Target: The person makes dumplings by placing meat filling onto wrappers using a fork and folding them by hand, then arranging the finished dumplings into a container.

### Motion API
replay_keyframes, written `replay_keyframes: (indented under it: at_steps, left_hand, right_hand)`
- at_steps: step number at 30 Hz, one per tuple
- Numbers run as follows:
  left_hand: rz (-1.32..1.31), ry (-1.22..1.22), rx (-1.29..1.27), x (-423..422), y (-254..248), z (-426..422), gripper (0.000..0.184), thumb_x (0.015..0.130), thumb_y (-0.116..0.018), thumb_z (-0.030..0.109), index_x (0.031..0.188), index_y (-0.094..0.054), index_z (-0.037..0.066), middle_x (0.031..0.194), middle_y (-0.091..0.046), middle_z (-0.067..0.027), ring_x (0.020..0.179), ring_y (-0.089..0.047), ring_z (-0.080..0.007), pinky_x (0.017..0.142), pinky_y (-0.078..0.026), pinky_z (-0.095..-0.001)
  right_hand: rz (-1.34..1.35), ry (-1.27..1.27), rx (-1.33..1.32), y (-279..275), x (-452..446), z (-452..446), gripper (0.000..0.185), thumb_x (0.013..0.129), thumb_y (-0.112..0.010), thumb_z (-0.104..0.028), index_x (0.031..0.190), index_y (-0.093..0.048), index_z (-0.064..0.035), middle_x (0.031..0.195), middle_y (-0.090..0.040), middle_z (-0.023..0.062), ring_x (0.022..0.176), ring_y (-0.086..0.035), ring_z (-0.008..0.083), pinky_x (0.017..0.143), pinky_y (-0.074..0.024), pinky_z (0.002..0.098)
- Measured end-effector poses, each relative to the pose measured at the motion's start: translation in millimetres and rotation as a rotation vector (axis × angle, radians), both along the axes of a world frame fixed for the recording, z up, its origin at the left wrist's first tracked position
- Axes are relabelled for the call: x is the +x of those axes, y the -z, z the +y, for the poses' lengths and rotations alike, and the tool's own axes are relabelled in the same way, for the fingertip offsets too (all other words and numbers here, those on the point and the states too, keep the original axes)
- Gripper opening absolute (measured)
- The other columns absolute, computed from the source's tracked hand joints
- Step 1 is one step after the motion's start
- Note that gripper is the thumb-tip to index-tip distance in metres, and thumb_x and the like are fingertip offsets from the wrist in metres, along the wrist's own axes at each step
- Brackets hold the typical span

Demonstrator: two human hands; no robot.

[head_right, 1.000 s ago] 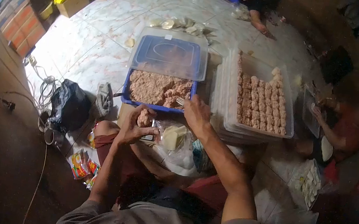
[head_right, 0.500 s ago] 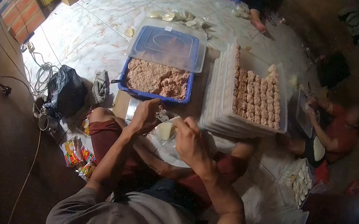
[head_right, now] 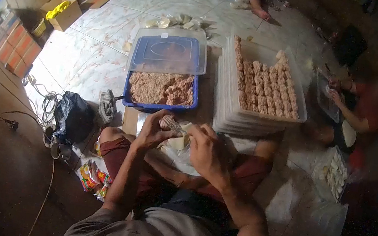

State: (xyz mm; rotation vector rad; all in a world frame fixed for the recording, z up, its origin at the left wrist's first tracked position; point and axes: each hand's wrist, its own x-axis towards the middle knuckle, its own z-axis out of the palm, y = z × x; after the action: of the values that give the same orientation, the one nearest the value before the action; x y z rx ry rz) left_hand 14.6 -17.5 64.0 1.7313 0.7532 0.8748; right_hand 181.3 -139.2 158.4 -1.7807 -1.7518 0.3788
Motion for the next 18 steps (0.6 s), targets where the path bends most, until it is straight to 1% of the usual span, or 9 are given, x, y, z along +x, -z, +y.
replay_keyframes:
  at_steps: [3,5,6,9,10,11,13,14,18]
  left_hand:
    - [-0.058,0.046,-0.052,-2,6,-3,0.035,0.073,-0.084,0.008,0.102,-0.065,0.0,0.088,-0.069,-0.0142,0.08,-0.065,-0.0199,0.073,-0.051,-0.033]
    - [0.193,0.016,0.014,3,13,8,0.037,0.074,-0.086,0.011,0.103,-0.065,0.0,0.091,-0.069,-0.0091,0.086,-0.064,-0.0156,0.076,-0.051,-0.0329]
    - [0.004,0.053,0.097,0,6,8,0.038,0.074,-0.087,0.013,0.102,-0.064,0.0,0.091,-0.07,-0.011,0.084,-0.064,-0.019,0.075,-0.05,-0.0332]
    - [0.083,0.109,-0.037,-10,-11,2,0.04,0.073,-0.087,0.011,0.103,-0.063,-0.002,0.09,-0.068,-0.0125,0.084,-0.064,-0.0201,0.075,-0.051,-0.032]
    - [0.069,-0.097,0.232,-2,15,0,0.039,0.073,-0.087,0.012,0.101,-0.063,-0.001,0.087,-0.065,-0.0071,0.084,-0.059,-0.0128,0.074,-0.05,-0.0296]
    - [0.07,-0.097,0.221,-5,22,-4,0.039,0.073,-0.087,0.012,0.101,-0.063,-0.001,0.087,-0.065,-0.0071,0.084,-0.059,-0.0128,0.074,-0.05,-0.0296]
    - [-0.173,0.032,-0.18,-2,9,5,0.041,0.073,-0.088,0.015,0.1,-0.063,-0.002,0.085,-0.063,-0.0079,0.085,-0.059,-0.0138,0.078,-0.05,-0.0308]
    - [-0.192,0.004,-0.182,0,10,8,0.041,0.073,-0.088,0.015,0.1,-0.063,-0.002,0.085,-0.063,-0.0079,0.085,-0.059,-0.0138,0.078,-0.05,-0.0308]
    - [0.111,0.034,0.103,1,10,11,0.029,0.077,-0.084,0.005,0.097,-0.064,0.001,0.09,-0.065,-0.0028,0.09,-0.06,-0.0096,0.079,-0.051,-0.0283]
  right_hand:
    - [0.015,-0.021,0.001,8,-3,3,0.015,0.09,-0.053,0.001,0.1,-0.065,-0.0006,0.09,-0.064,0.0192,0.084,-0.065,0.0392,0.075,-0.051,0.0451]
    - [-0.03,-0.051,-0.022,10,-4,2,0.016,0.09,-0.053,0.001,0.1,-0.065,-0.0001,0.089,-0.064,0.0189,0.084,-0.065,0.0387,0.075,-0.051,0.0443]
    - [0.028,-0.025,0.025,6,1,3,0.015,0.091,-0.054,0.0,0.1,-0.065,0.0003,0.089,-0.064,0.0192,0.085,-0.065,0.0392,0.075,-0.0507,0.0448]
    - [0.082,0.025,0.087,8,4,5,0.012,0.092,-0.055,-0.002,0.099,-0.065,0.0015,0.09,-0.064,0.0195,0.087,-0.065,0.0393,0.075,-0.0504,0.0449]
    - [0.064,-0.014,0.04,18,4,9,0.014,0.092,-0.055,-0.003,0.101,-0.065,-0.001,0.093,-0.065,0.0191,0.088,-0.066,0.0397,0.074,-0.0513,0.0456]
    - [0.043,-0.054,-0.006,23,3,9,0.015,0.091,-0.055,-0.003,0.103,-0.065,-0.0036,0.097,-0.065,0.0186,0.089,-0.067,0.04,0.073,-0.0522,0.0463]
    - [0.0,-0.08,-0.007,9,7,10,0.014,0.092,-0.055,-0.004,0.102,-0.064,-0.002,0.096,-0.065,0.0188,0.09,-0.066,0.0409,0.075,-0.0514,0.047]
    - [0.07,-0.035,0.008,1,6,5,0.013,0.092,-0.055,-0.005,0.101,-0.064,-0.0012,0.095,-0.065,0.0192,0.091,-0.065,0.041,0.076,-0.051,0.0471]
    - [0.097,-0.066,-0.011,16,4,8,0.015,0.092,-0.055,-0.004,0.102,-0.065,-0.0002,0.095,-0.065,0.0197,0.093,-0.065,0.0389,0.079,-0.051,0.0455]
